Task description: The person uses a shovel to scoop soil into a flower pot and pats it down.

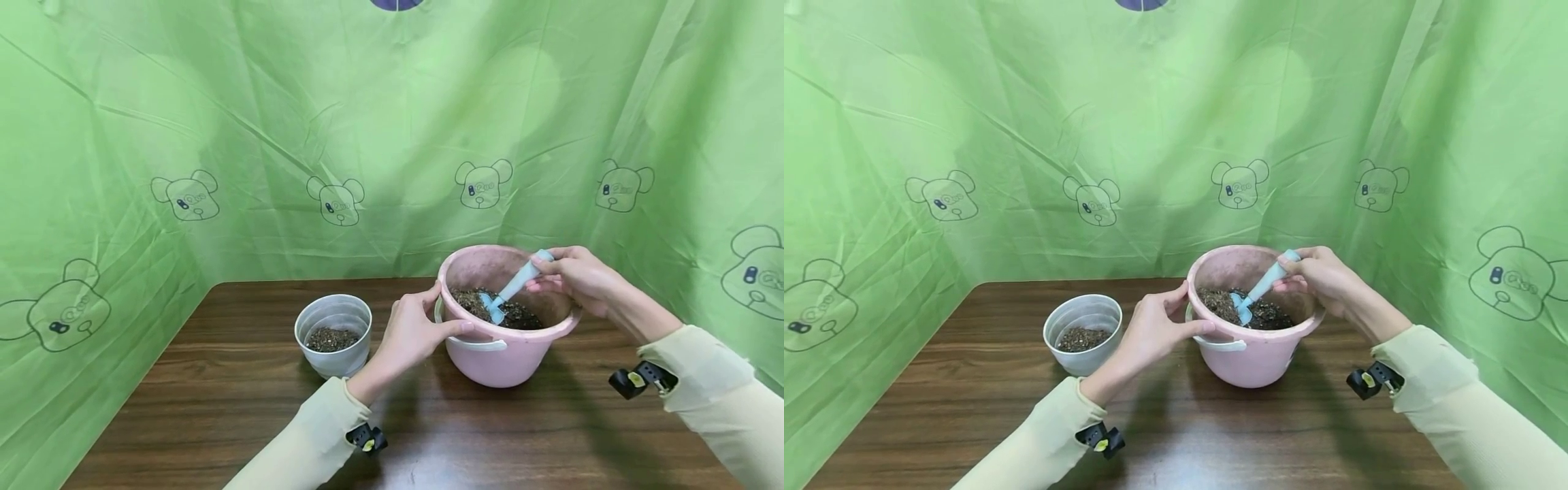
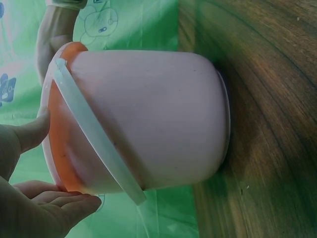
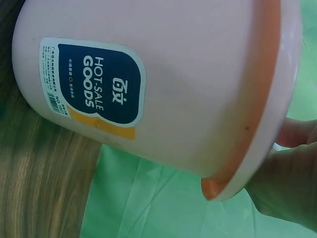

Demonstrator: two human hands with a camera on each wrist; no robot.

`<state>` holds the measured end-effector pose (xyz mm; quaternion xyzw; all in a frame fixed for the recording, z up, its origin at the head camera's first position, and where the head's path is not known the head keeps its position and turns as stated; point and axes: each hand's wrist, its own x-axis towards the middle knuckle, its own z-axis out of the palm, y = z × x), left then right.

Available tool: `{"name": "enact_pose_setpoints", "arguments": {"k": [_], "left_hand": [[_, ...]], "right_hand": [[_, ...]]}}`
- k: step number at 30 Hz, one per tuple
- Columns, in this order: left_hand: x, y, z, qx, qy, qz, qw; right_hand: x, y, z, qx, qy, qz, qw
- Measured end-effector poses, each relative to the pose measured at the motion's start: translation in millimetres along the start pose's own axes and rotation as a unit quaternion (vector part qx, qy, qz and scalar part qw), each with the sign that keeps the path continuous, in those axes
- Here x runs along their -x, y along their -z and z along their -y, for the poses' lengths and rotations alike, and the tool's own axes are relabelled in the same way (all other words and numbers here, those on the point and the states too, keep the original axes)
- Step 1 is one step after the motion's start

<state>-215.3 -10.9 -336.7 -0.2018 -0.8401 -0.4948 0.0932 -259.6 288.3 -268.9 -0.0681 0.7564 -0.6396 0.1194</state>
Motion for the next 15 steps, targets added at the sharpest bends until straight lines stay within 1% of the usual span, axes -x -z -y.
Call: {"name": "enact_pose_setpoints", "arguments": {"k": [4, 11, 15], "left_hand": [[0.4, 0.3, 0.1, 0.000, 0.004, -0.003, 1.0000], [-0.1, -1.0, -0.6, 0.012, 0.006, 0.005, 0.9999], [-0.9, -1.3, -0.4, 0.005, 0.004, -0.001, 1.0000]], "right_hand": [[-1.1, -0.1, -0.3, -0.006, 0.001, 0.006, 1.0000], [1.7, 6.7, -1.0, -0.015, -0.011, -0.001, 0.9998], [0.2, 6.3, -1.3, -0.012, -0.009, 0.006, 0.9999]]}}
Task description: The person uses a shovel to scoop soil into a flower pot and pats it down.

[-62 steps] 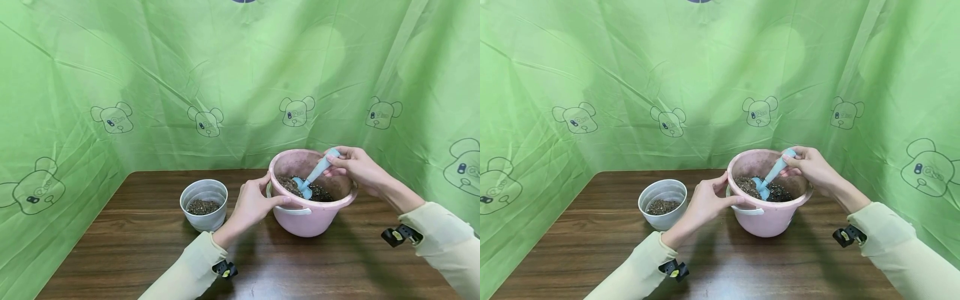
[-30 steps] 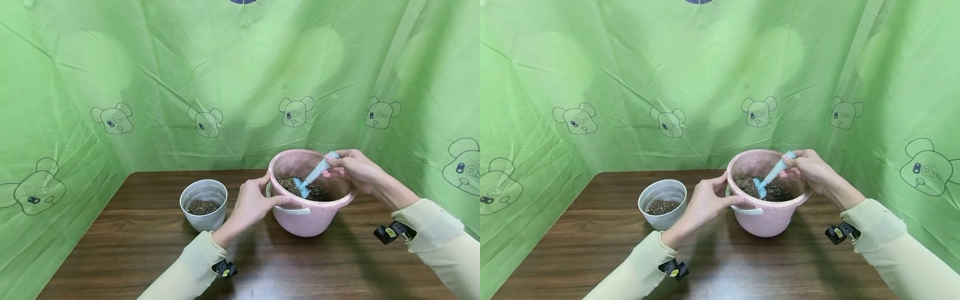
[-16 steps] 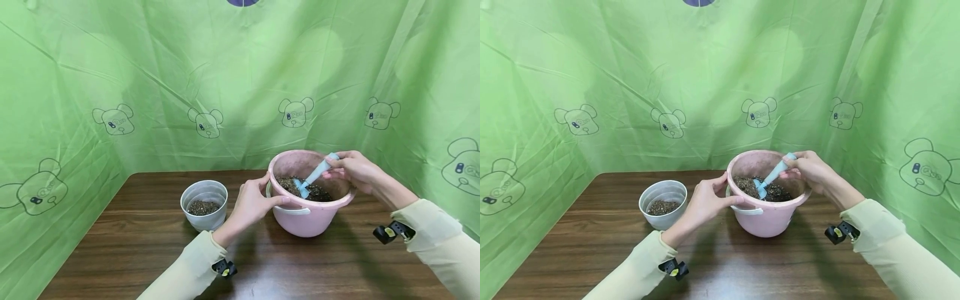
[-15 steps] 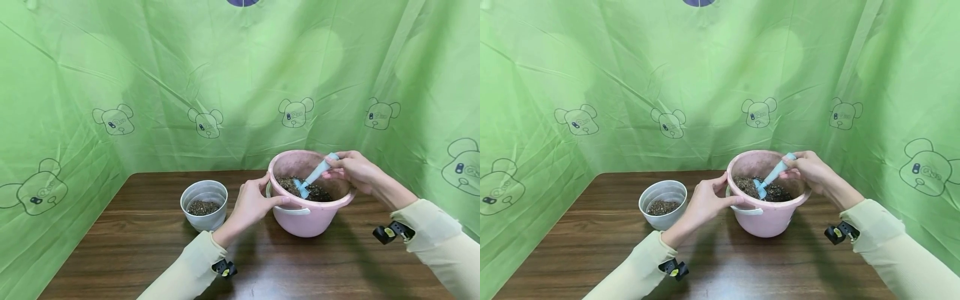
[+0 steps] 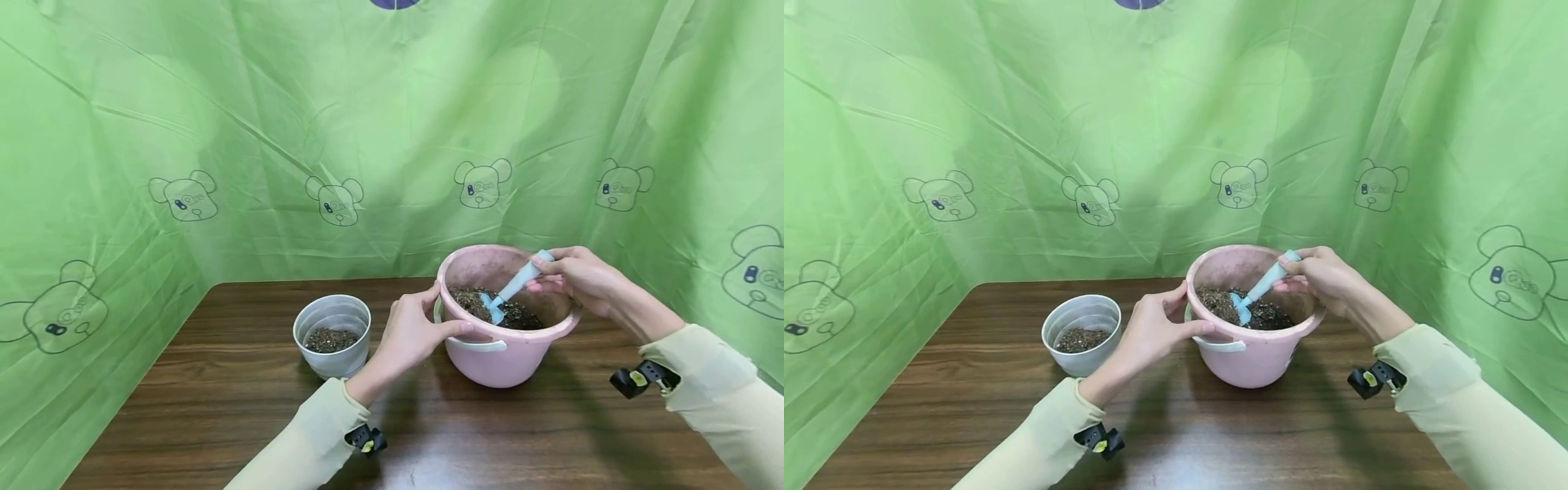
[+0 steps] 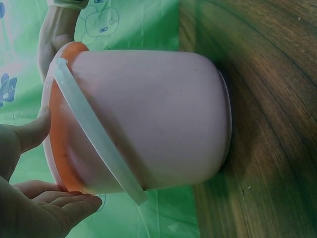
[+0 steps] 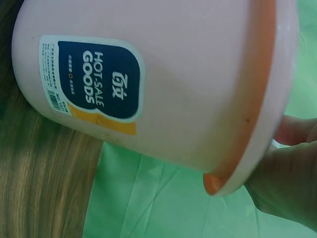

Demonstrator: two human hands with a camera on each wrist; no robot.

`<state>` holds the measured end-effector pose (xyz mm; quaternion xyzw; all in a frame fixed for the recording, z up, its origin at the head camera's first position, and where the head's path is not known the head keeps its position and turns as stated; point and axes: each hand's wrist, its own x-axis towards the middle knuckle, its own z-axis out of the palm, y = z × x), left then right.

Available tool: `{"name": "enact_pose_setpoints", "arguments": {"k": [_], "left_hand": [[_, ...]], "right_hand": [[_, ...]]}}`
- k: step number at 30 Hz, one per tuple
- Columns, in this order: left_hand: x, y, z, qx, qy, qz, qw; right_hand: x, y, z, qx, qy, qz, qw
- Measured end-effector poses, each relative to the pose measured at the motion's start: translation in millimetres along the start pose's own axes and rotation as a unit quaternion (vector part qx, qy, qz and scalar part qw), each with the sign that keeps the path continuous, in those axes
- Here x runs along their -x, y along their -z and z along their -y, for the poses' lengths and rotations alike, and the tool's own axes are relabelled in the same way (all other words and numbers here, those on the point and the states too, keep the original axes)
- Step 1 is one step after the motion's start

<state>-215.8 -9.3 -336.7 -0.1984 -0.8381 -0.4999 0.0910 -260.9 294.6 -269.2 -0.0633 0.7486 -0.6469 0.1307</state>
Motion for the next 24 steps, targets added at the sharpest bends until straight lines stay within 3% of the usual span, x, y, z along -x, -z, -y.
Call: {"name": "enact_pose_setpoints", "arguments": {"k": [8, 24], "left_hand": [[0.1, 0.4, 0.2, 0.003, -0.002, 0.000, 1.0000], [0.2, 1.4, -0.5, 0.000, 0.005, -0.004, 1.0000]], "right_hand": [[1.2, 3.0, 0.7, -0.009, -0.005, -0.001, 0.9999], [12.1, 34.1, -4.3, -0.150, 0.012, -0.001, 0.9886]]}}
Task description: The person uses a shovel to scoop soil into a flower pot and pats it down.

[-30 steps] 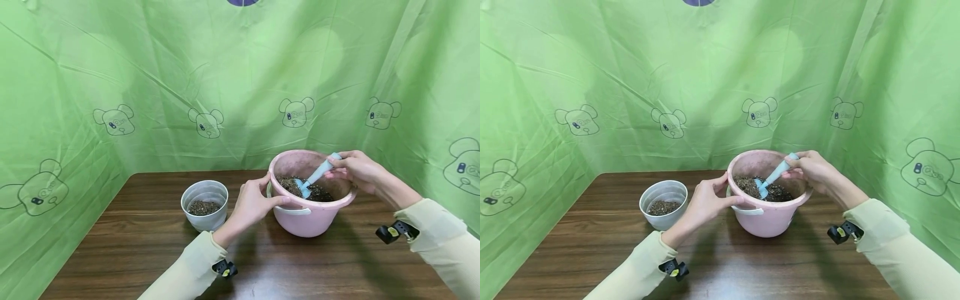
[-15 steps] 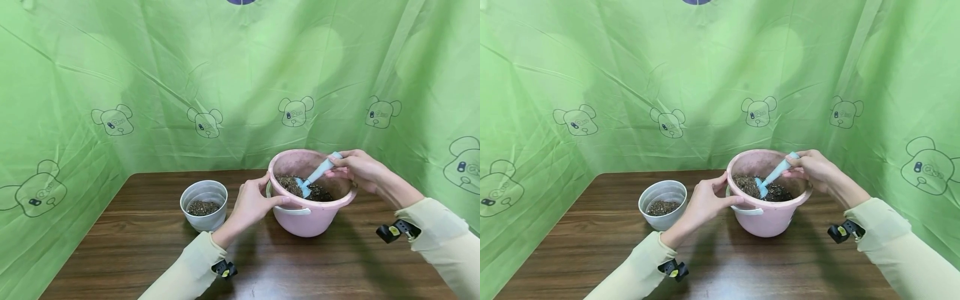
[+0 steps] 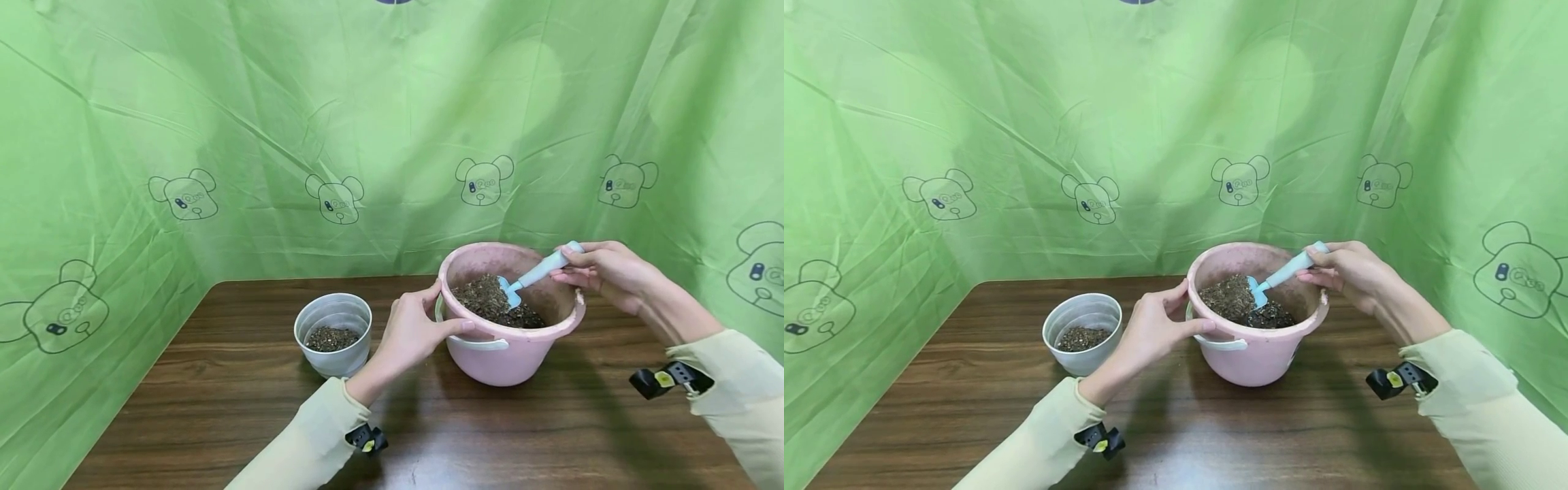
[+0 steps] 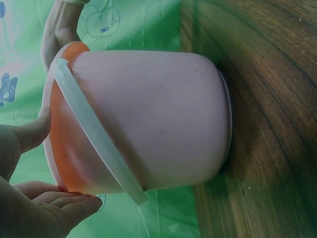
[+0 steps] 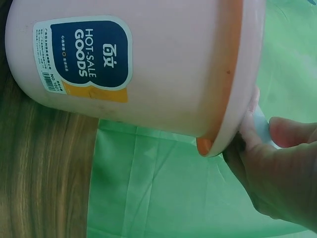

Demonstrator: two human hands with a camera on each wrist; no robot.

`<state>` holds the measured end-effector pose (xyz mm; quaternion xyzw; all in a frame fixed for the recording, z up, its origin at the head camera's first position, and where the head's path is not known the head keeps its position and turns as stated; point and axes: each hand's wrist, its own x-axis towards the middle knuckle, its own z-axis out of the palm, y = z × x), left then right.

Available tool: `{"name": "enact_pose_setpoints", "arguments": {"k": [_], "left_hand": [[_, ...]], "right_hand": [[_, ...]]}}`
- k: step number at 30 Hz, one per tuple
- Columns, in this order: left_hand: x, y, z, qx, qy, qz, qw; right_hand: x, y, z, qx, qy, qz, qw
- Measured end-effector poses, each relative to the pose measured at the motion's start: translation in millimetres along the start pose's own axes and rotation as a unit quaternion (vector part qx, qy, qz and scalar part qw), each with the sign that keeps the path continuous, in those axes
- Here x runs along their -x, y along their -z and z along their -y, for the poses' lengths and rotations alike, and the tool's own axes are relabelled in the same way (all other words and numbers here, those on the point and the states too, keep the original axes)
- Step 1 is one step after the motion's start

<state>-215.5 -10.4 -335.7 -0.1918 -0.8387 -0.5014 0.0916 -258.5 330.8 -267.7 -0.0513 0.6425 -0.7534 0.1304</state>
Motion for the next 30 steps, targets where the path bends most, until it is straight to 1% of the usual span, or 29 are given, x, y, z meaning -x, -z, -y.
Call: {"name": "enact_pose_setpoints", "arguments": {"k": [9, 13, 16, 23, 27, 30], "left_hand": [[-1.2, 0.7, 1.0, -0.004, -0.012, 0.001, 0.9999], [-1.7, 3.3, 1.5, -0.018, -0.014, 0.005, 0.9997], [-2.9, 6.8, 2.0, -0.030, -0.012, 0.006, 0.9995], [-7.5, 17.8, 2.9, -0.038, 0.008, 0.008, 0.9992], [-8.9, 24.1, 1.1, -0.051, 0.008, 0.009, 0.9986], [-7.2, 26.8, 3.9, -0.060, 0.005, 0.007, 0.9982]], "right_hand": [[4.3, 3.3, 5.1, -0.032, 0.012, -0.016, 0.9993], [7.4, 4.4, 7.3, -0.044, 0.024, -0.015, 0.9986], [9.3, 5.0, 8.8, -0.048, 0.030, -0.017, 0.9982], [12.5, 5.2, 13.3, -0.071, 0.037, -0.027, 0.9964], [14.0, 5.3, 15.9, -0.086, 0.041, -0.024, 0.9952], [15.4, 5.1, 12.9, -0.082, 0.051, -0.022, 0.9951]]}}
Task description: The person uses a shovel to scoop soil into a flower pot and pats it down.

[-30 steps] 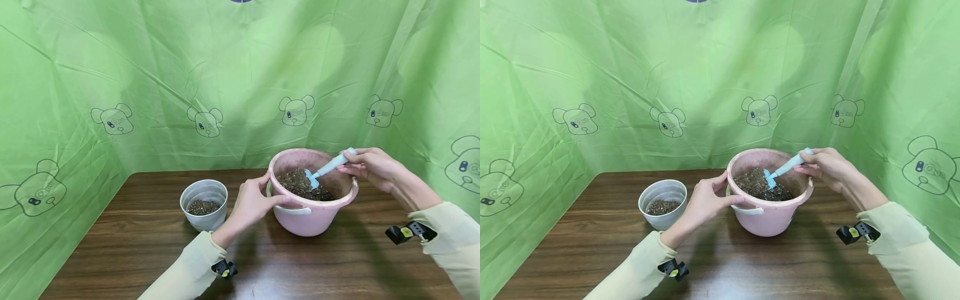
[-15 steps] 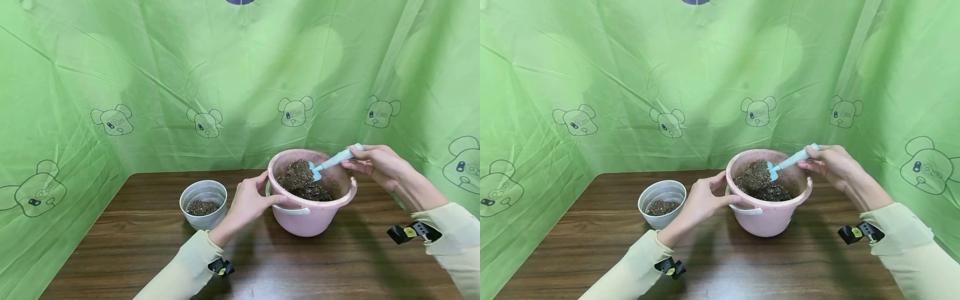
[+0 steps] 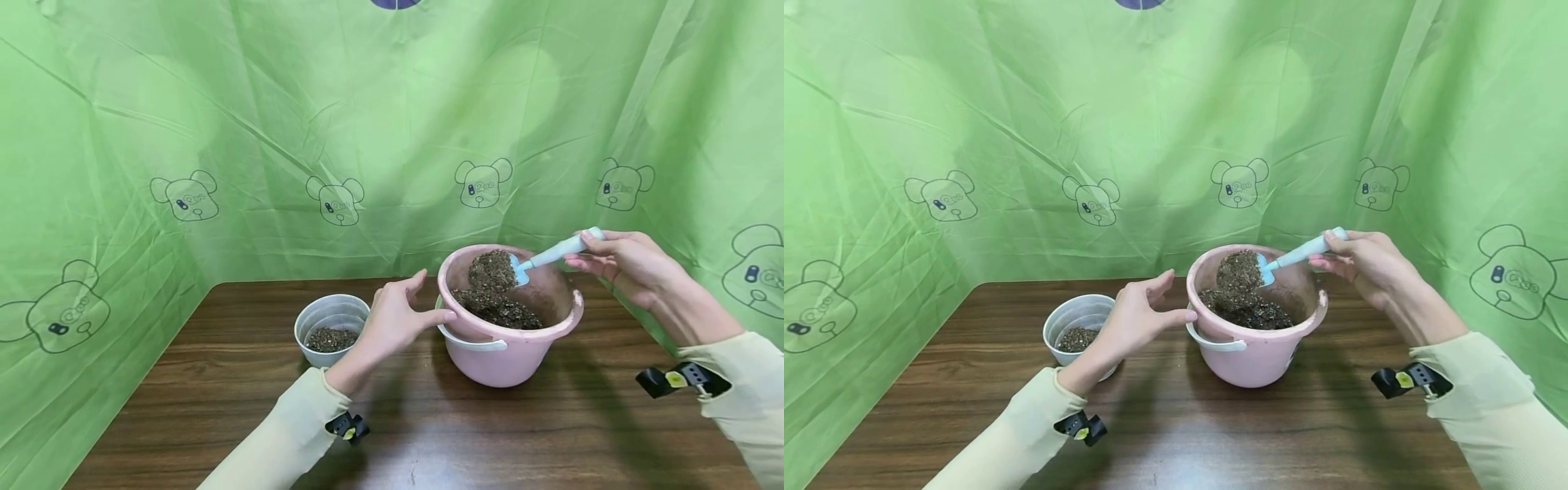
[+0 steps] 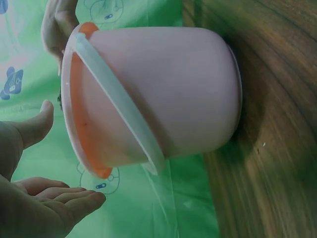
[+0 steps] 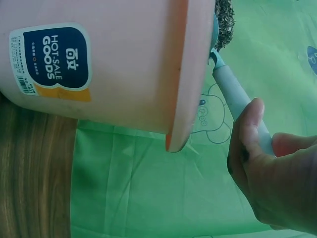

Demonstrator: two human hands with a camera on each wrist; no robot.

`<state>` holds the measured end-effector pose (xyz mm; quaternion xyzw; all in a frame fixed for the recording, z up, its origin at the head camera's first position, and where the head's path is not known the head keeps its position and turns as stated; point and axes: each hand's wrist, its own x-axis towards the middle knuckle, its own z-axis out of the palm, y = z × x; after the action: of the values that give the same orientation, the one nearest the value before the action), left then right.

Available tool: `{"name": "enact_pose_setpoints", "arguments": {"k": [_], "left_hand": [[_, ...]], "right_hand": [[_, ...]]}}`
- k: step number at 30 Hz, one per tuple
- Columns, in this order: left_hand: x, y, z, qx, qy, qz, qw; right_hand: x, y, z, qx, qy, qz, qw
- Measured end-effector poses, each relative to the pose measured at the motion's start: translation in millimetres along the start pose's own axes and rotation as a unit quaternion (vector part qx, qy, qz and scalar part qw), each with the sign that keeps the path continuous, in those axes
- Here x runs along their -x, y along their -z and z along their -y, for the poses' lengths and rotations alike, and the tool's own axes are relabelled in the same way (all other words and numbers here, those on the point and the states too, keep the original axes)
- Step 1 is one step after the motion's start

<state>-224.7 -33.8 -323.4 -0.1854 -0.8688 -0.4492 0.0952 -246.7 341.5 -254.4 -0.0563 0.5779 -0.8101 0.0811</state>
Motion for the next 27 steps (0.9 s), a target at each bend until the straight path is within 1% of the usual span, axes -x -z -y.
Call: {"name": "enact_pose_setpoints", "arguments": {"k": [5, 9, 15, 22, 27], "left_hand": [[0.4, 7.8, 0.5, -0.004, 0.003, 0.002, 1.0000], [1.3, 13.1, 1.9, -0.005, 0.001, 0.004, 1.0000], [4.3, 19.9, 2.9, 0.000, 0.006, 0.010, 0.9999], [6.1, 24.7, 1.7, 0.007, 0.016, 0.019, 0.9997], [5.5, 25.9, 1.9, 0.007, 0.016, 0.022, 0.9996]], "right_hand": [[1.9, -2.2, 2.9, 0.009, 0.007, 0.000, 0.9999], [2.8, -4.7, 4.0, 0.003, 0.011, 0.002, 0.9999], [3.7, -7.4, 4.9, -0.002, 0.016, 0.005, 0.9999], [2.8, -8.2, 5.9, -0.002, 0.004, -0.006, 1.0000], [2.1, -9.4, 6.9, -0.017, -0.007, -0.012, 0.9998]]}}
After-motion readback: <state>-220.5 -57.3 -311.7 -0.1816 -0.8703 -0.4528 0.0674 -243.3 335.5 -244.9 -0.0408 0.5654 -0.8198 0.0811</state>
